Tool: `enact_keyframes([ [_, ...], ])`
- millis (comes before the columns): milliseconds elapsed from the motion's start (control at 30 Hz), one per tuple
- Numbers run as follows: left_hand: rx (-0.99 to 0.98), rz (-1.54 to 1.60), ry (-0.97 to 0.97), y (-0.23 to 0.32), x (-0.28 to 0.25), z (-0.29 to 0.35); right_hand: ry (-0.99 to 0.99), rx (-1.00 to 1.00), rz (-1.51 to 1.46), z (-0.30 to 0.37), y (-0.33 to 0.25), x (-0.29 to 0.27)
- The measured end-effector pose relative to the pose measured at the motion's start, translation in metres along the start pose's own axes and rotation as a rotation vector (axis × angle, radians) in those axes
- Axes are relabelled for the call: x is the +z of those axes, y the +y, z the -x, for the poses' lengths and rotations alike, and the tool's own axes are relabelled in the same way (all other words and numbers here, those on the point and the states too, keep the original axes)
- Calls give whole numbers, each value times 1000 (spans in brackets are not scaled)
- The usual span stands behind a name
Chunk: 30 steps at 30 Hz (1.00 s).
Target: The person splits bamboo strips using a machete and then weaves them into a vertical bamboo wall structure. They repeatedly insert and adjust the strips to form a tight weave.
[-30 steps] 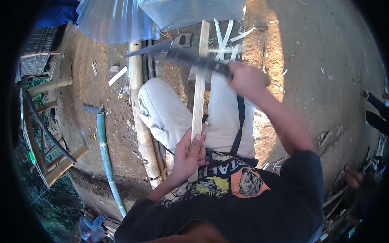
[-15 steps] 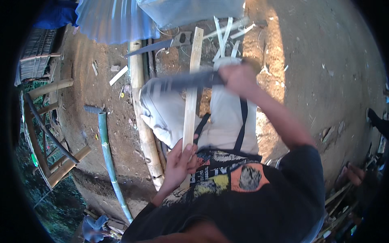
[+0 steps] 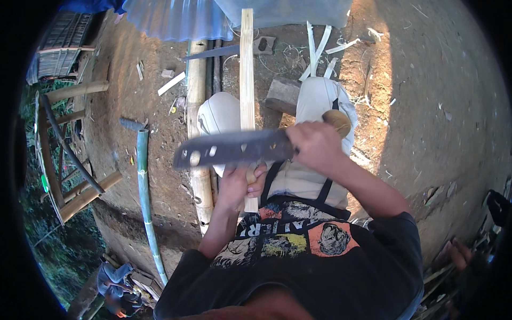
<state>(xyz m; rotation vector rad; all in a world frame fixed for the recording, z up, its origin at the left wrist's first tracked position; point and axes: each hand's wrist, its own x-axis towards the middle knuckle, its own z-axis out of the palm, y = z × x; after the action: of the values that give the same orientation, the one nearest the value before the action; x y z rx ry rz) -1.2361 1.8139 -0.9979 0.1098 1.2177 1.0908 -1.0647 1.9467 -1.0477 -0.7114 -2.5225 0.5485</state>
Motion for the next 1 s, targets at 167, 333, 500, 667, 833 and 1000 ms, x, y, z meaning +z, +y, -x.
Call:
enact_keyframes([
  [167,28,-88,-143,-27,-7,0,-4,-85,-65,-1,-19,-3],
  [333,-60,41,-22,-3,13,9,92,-30,86,-16,26,10],
  [500,-68,93,-70,-1,11,3,50,-39,54,-18,15,2],
  [667,-87,57,-64,-8,12,22,-49,-64,157,-33,53,-10],
  [833,-74,92,-71,1,12,9,52,-32,106,-28,41,0],
  [1000,-135,-17,-43,-4,2,41,-46,409,253,-58,101,-17],
])
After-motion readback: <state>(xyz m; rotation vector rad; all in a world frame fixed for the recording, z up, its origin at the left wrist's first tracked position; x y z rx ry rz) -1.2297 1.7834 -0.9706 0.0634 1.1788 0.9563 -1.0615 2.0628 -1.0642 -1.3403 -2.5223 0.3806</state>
